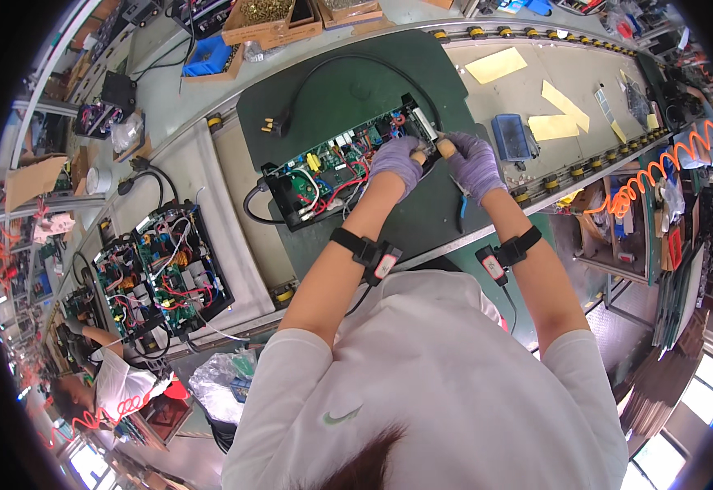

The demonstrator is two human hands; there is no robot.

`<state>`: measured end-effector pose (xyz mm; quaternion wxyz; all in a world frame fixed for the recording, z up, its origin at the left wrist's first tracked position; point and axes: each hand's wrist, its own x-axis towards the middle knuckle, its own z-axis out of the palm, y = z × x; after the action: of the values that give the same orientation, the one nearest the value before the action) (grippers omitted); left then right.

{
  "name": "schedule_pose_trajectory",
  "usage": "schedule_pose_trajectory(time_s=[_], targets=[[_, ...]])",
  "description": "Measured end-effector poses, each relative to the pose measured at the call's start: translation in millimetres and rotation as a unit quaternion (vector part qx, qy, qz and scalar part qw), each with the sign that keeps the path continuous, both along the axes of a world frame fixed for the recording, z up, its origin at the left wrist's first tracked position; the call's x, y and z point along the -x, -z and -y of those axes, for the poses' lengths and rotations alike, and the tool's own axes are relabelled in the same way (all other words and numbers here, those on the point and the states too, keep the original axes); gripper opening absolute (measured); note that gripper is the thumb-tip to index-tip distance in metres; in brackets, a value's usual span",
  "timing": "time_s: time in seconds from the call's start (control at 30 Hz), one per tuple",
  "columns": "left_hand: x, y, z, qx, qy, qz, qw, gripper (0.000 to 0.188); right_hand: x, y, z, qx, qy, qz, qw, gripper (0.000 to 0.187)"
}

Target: The recorder is assembling electrical components on a circuit board at a workstation, using pliers to manipulate wires and components.

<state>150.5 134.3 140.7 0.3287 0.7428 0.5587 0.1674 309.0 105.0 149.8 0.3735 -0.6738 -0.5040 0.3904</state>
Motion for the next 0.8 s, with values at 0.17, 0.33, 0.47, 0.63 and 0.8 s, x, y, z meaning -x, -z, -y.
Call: schedule_pose_trajectory(time_s=[0.17,0.33,0.47,0.63,0.8], targets=[[-1,31,-1,0.19,-0.068,0.165,0.965,0.02,8,-6,6,-0.045,-0.042,0.17,0.983,0.025],[-2,21,-10,0.325,-0.079,0.236,0.912,0.021,16,-17,6,-0.041,-0.047,0.243,0.968,0.024],[4,8,-14,0.361,-0.072,0.228,0.901,0.022,17,-16,3,-0.069,-0.053,0.255,0.963,0.024],[15,-53,13,0.03,0.009,-0.131,0.991,0.025,21,-29,9,-0.021,-0.086,0.352,0.932,0.031],[79,-99,28,-0.292,-0.124,-0.172,0.933,0.029,23,-30,19,-0.027,-0.116,0.367,0.923,0.044]])
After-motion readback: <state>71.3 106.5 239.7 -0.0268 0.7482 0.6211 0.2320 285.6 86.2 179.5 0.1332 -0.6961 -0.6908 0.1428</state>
